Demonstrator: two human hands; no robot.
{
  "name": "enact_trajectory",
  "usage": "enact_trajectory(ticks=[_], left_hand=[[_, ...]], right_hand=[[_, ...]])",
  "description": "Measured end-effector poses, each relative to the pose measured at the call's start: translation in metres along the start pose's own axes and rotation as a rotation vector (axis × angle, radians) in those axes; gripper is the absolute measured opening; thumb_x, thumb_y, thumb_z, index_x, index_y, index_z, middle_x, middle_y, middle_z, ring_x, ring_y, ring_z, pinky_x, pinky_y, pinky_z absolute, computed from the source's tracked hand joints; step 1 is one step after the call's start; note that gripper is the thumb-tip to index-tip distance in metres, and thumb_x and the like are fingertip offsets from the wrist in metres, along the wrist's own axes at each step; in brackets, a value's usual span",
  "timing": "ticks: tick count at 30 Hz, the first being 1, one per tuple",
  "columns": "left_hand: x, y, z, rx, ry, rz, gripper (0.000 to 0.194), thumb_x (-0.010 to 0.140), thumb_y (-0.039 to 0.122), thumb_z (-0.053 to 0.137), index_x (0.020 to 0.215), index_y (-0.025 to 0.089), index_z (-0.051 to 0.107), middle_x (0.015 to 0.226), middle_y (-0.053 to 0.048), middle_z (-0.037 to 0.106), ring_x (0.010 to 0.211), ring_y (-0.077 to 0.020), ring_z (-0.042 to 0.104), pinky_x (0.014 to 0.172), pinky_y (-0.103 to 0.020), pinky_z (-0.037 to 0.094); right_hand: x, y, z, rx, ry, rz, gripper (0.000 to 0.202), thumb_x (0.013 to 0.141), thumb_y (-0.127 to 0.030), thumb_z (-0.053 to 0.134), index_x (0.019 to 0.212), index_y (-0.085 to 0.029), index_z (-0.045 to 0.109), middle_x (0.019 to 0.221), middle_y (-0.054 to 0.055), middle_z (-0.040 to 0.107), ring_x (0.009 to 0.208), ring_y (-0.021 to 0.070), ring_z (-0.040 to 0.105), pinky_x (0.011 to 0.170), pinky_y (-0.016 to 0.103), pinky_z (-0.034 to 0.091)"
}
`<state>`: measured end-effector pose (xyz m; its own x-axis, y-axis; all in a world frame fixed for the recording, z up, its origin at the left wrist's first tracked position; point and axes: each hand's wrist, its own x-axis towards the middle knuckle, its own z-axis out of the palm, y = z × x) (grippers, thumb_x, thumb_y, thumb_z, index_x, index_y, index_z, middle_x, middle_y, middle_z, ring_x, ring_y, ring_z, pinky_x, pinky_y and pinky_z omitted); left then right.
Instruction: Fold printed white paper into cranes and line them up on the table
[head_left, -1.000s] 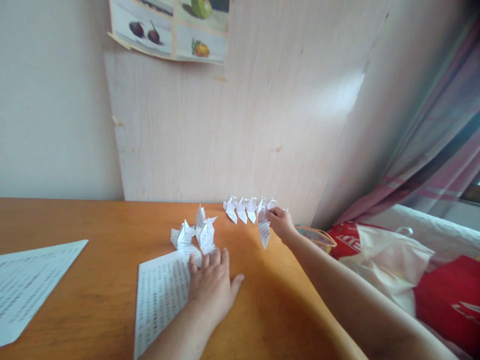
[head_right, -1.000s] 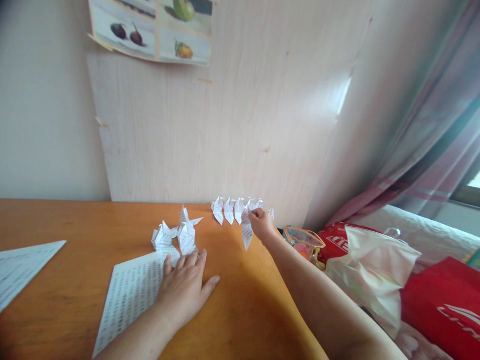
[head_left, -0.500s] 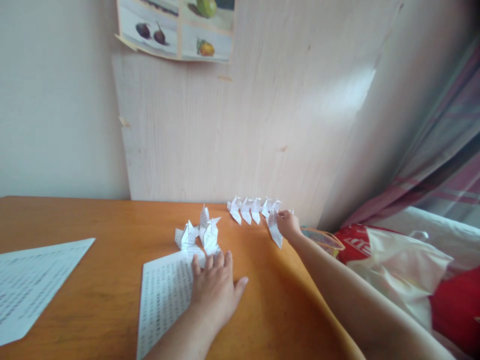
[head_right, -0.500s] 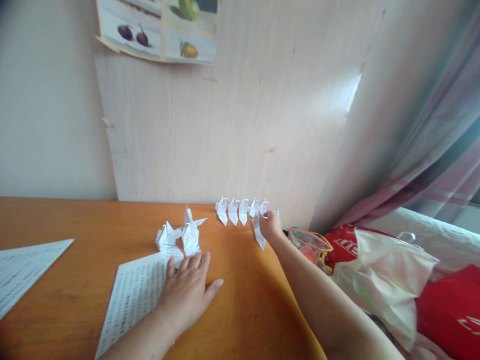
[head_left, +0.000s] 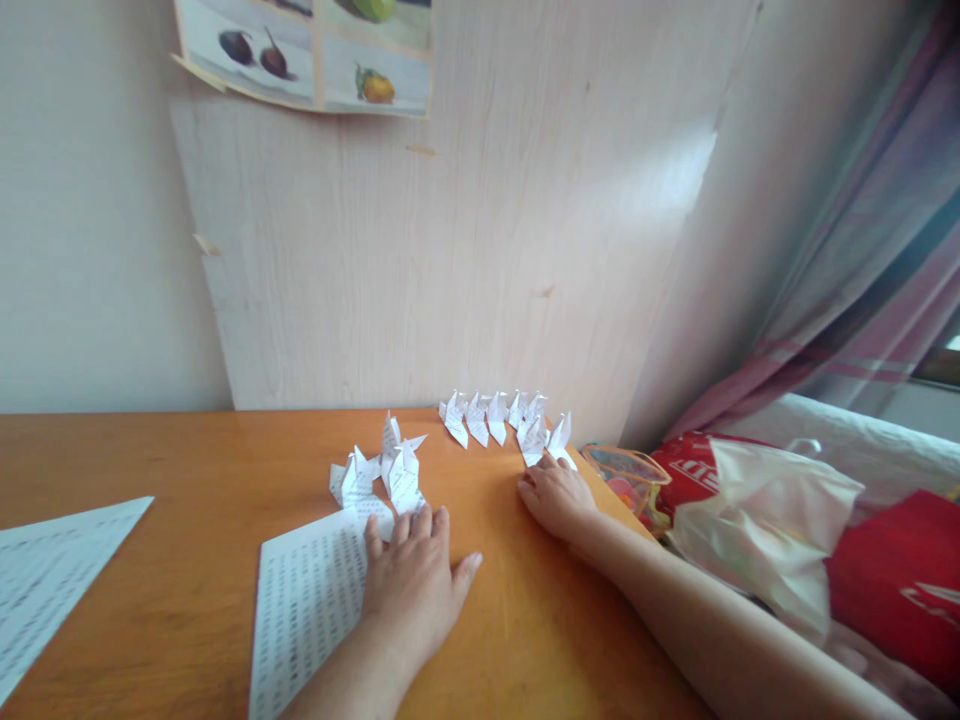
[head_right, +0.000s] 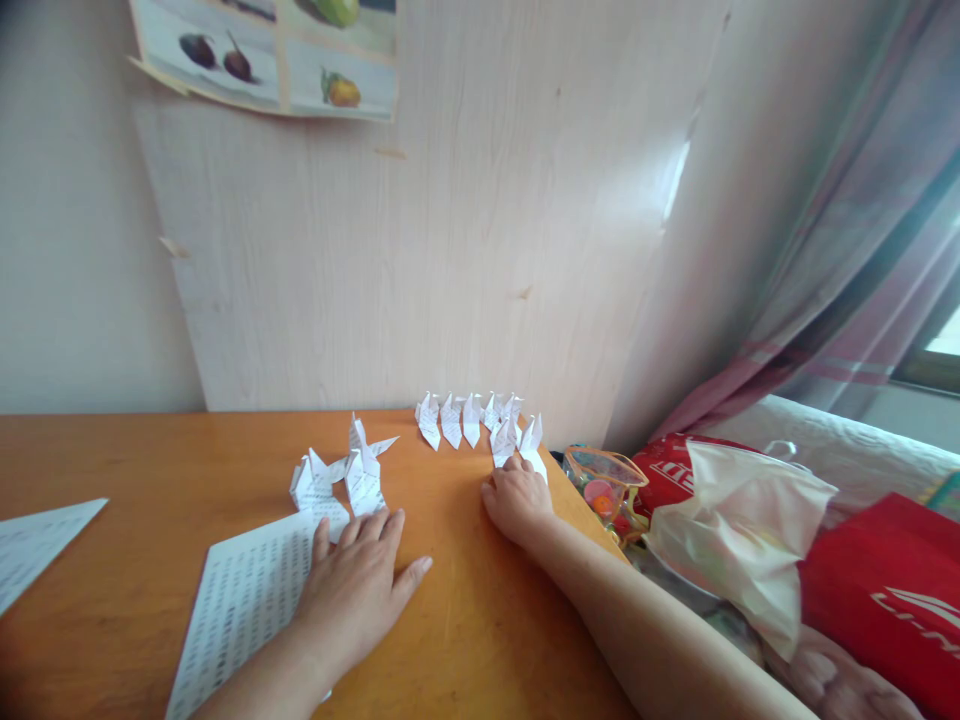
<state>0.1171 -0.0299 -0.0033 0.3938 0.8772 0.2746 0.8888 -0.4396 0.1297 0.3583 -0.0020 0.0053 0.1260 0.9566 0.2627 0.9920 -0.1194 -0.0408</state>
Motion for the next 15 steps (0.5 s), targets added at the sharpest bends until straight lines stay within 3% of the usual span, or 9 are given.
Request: enact_trajectory(ticks=[15], left_hand=[[0.0019, -0.0008, 0.0010, 0.051, -0.013, 0.004, 0.063, 0.090, 0.053, 0.039, 0.137, 0.014, 0.054, 0.142, -0.017, 0.053, 0.131, -0.0366, 0.043, 0.113, -0.067, 0.005]], right_hand=[[-0.0014, -0.0007, -0.0072, -0.060, -0.060, 0.040, 0.050, 0.095, -0.048, 0.036, 0.104, -0.016, 0.073, 0.112, 0.017, 0.066, 0.107, 0.0323, 0.052, 0.089, 0.041, 0.036]])
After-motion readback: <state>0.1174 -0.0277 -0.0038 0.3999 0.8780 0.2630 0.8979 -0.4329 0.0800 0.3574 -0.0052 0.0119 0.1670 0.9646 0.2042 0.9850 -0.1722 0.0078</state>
